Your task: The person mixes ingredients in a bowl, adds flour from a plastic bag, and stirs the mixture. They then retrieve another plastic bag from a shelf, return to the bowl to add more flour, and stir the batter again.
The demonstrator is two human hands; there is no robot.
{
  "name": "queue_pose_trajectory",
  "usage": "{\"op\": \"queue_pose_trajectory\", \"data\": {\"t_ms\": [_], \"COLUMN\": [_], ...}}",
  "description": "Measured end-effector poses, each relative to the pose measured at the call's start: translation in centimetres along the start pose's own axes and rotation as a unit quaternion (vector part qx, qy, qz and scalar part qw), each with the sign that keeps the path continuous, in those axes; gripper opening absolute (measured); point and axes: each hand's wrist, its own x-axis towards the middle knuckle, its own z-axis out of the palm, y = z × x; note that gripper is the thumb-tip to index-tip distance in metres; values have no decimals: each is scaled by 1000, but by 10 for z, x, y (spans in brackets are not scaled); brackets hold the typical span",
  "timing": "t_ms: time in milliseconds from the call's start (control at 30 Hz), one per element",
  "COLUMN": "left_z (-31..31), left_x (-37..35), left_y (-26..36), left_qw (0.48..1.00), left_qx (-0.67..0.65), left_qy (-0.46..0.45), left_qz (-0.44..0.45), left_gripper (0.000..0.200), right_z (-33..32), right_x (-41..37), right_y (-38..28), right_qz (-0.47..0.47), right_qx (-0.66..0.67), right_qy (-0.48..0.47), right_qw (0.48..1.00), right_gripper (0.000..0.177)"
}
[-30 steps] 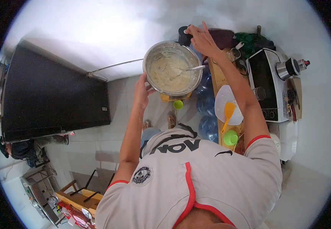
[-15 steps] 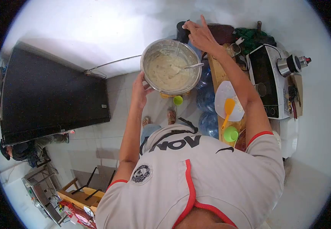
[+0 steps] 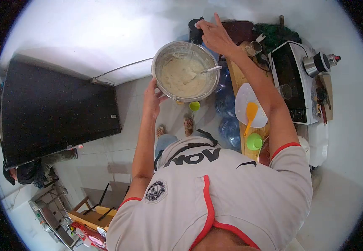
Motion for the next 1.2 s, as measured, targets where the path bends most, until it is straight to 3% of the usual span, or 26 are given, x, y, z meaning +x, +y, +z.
{"op": "queue_pose_trajectory", "data": {"t_ms": [133,233,333,433,500,533,600,700,833,900,967,1067,1100,1167,1200], "left_z": [5,1,0,-7,-11,-12,-19,-36,-56,-66,-74,-111,-121,-100,-106], "left_x": [0,1,4,9,7,2,-2,-5,-1,-8,-17,-14,-26,-68,-60], "left_y": [1,1,5,9,12,14,17,23,12,3,1,-1,0,-35,-38], "left_qw": [1000,1000,1000,999,998,997,994,985,953,927,900,811,804,781,727], "left_qx": [15,18,8,19,35,45,75,116,194,229,249,266,296,365,388], "left_qy": [-5,-6,-26,-47,-55,-62,-78,-118,-225,-287,-338,-489,-480,-466,-528], "left_qz": [-2,3,-2,-15,-16,-14,-21,-43,-53,-77,-118,-181,-191,-198,-207], "left_gripper": [44,44,43,42,42,42,42,42,44,45,46,44,44,43,44], "right_z": [0,10,2,-13,-24,-34,-43,-52,-33,-39,-34,-36,-34,-22,-28], "right_x": [3,12,8,-17,-47,-67,-104,-133,-179,-189,-195,-178,-167,-201,-195], "right_y": [-5,-5,-6,-15,-23,-43,-72,-133,-219,-277,-330,-417,-448,-485,-510], "right_qz": [39,-12,24,47,176,251,365,420,507,588,662,707,713,739,750], "right_qx": [-9,-41,-12,53,68,85,152,204,139,99,152,222,243,103,18], "right_qy": [0,16,-31,157,111,73,-101,-131,-52,13,88,198,246,226,200], "right_qw": [999,999,999,985,976,962,913,875,849,803,728,641,610,626,631], "right_gripper": [36,36,36,35,36,37,41,40,36,30,26,21,19,19,20]}}
